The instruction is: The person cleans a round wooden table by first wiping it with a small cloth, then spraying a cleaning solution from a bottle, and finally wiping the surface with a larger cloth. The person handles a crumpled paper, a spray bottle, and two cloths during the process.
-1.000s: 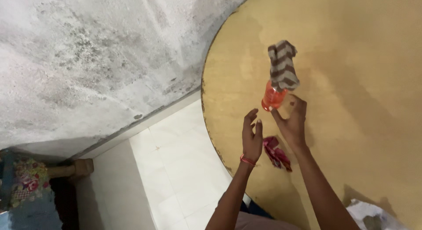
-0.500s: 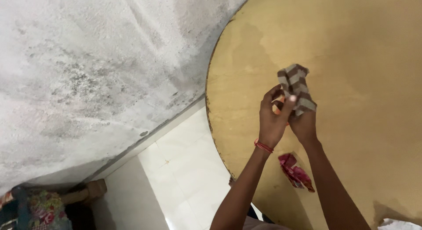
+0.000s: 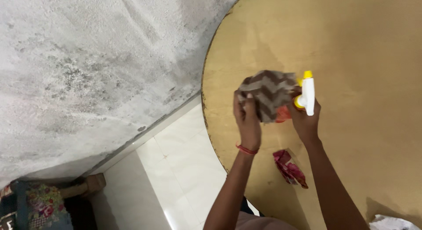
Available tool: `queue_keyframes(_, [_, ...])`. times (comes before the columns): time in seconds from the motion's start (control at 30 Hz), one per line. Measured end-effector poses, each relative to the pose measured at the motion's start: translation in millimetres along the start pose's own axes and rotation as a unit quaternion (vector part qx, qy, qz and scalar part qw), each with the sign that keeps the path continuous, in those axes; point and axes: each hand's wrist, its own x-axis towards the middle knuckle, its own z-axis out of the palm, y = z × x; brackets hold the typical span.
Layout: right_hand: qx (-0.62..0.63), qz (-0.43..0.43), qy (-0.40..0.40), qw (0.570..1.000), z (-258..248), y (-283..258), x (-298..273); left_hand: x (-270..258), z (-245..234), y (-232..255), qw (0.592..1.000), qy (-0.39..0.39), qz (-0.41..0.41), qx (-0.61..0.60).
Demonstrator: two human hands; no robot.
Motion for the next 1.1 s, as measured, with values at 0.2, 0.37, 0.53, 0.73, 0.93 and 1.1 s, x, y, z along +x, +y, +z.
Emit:
queue_keyframes(0.2, [-0.039,-0.106,0.034,0.993,-7.6,-37.2,-20.5,-22.7,-38.7,-46.6,0.993,0.052,-0.074,0.072])
queue_keyframes(0.37, [-0.121,-0.035,0.023,0.992,-20.7,-39.2,-36.3,-52.0,-59.0,-88.0,0.992,0.06,-0.094,0.056])
queue_keyframes(0.53, [-0.105,-0.154,0.081,0.979,-23.9,-2.8,-69.8,-75.7,-66.4,-114.9,0.989,0.056,-0.123,0.061])
queue_keyframes(0.73, [-0.419,0.054,-0.04,0.905,-22.5,58.9,-156.0,-104.9,-85.3,-152.4,0.984,0.054,-0.117,0.119])
queue_keyframes(0.93, [-0.461,0.025,-0.136,0.876,-41.3,99.9,-201.6,-134.4,-96.2,-180.3,0.978,0.038,-0.106,0.175])
queue_keyframes(1.1, [-0.349,-0.049,-0.077,0.933,-62.5,113.9,-196.9,-154.7,-92.8,-188.9,0.982,0.027,-0.157,0.102])
